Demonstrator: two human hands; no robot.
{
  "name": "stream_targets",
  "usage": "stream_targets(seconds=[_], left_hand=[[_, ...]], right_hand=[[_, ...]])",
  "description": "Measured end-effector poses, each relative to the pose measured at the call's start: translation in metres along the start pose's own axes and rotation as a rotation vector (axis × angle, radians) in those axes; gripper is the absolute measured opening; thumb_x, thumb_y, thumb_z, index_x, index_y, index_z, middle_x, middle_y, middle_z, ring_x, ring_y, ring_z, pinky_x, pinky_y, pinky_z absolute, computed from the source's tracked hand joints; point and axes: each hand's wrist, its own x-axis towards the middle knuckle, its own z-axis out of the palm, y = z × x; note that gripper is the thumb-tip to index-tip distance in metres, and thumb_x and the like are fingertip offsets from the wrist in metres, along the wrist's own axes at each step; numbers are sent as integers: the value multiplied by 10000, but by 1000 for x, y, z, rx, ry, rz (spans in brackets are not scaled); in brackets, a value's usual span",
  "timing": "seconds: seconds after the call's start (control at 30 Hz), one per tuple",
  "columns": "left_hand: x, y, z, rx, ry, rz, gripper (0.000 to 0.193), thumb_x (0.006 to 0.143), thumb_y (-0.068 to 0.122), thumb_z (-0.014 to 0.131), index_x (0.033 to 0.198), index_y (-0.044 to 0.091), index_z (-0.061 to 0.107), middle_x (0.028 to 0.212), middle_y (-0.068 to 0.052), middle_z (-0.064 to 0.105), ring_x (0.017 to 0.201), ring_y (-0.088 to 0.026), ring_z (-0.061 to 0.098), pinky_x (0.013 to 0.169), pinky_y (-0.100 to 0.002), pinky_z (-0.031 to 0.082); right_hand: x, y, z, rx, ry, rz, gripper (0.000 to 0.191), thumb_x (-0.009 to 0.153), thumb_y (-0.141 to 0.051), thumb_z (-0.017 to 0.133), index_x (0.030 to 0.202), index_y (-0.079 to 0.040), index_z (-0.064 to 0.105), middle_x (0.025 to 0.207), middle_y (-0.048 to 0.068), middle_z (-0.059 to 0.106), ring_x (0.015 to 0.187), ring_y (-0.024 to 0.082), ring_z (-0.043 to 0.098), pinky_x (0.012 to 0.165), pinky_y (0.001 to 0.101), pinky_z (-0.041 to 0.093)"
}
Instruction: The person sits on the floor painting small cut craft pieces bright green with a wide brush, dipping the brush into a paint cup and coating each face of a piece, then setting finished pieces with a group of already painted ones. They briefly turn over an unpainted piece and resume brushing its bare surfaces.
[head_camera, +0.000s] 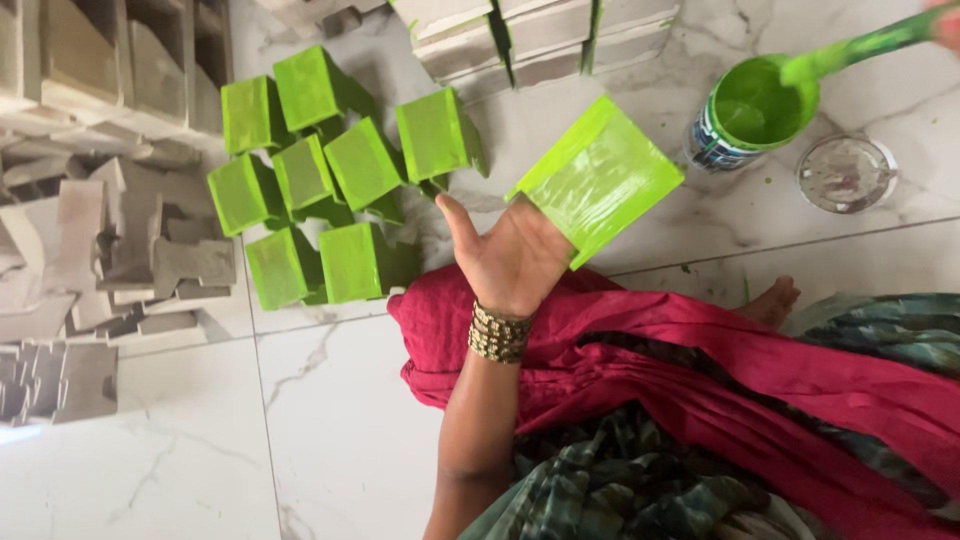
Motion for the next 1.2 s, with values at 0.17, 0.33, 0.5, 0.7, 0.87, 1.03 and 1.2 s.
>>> stream_targets(seconds=[0.17, 0.33, 0.5, 0.7, 0.87, 1.03, 1.2], left_hand=[[-12, -3, -3, -57, -468, -31, 1061, 989, 928, 367, 1155, -79, 660, 1201, -158, 737, 1153, -251, 654, 1035, -338, 466], [-19, -6, 22, -1, 89, -15, 1159, 730, 935, 386, 1350, -35, 532, 1205, -125, 726, 1100, -250, 652, 1002, -381, 477], [-5, -9, 16, 107, -164, -20, 1147, 841, 940, 416, 1370, -64, 587, 1137, -142, 728, 1049, -263, 644, 973, -361, 460], [13, -12, -4, 191, -237, -22, 1048, 945, 949, 355, 1077, -47, 650, 1118, -157, 711, 1060, -294, 623, 1038, -408, 448], [18, -14, 22, 166, -119, -84, 1003, 821, 935, 355, 1130, 14, 604, 1290, -181, 666, 1217, -336, 604, 1124, -433, 410], [13, -14, 35, 181, 78, -39, 1155, 742, 946, 355, 1355, -6, 578, 1386, -146, 634, 1172, -308, 623, 1078, -420, 429], [11, -11, 14, 127, -211, -84, 1156, 851, 968, 369, 1361, -45, 592, 1206, -137, 712, 1084, -295, 666, 1011, -406, 495]], right_hand=[[49, 13, 19, -364, -176, -84, 160, 940, -19, 757, 1051, 4, 644, 992, 83, 685, 928, 157, 672, 870, 269, 605], [55, 43, 56, -405, -179, -106, 186, 867, 17, 819, 994, -20, 688, 919, 64, 713, 870, 128, 703, 845, 261, 627], [46, 56, 72, -411, -260, 59, 212, 849, -31, 840, 1006, -36, 697, 874, 81, 707, 781, 161, 671, 686, 286, 594], [59, 38, 45, -118, -267, 202, 236, 897, -32, 765, 1085, -14, 623, 1009, 64, 722, 880, 130, 716, 748, 246, 585], [59, 29, 35, -189, -205, -4, 272, 952, 83, 711, 1165, 21, 554, 1098, 114, 720, 1052, 178, 748, 901, 296, 632], [60, 22, 27, -85, -225, -40, 301, 1002, 116, 657, 1210, 21, 462, 1115, 108, 708, 1110, 162, 767, 916, 253, 652], [60, 14, 23, -182, -190, -42, 268, 1095, 76, 655, 1253, 36, 443, 1046, 86, 728, 933, 179, 758, 833, 254, 634]])
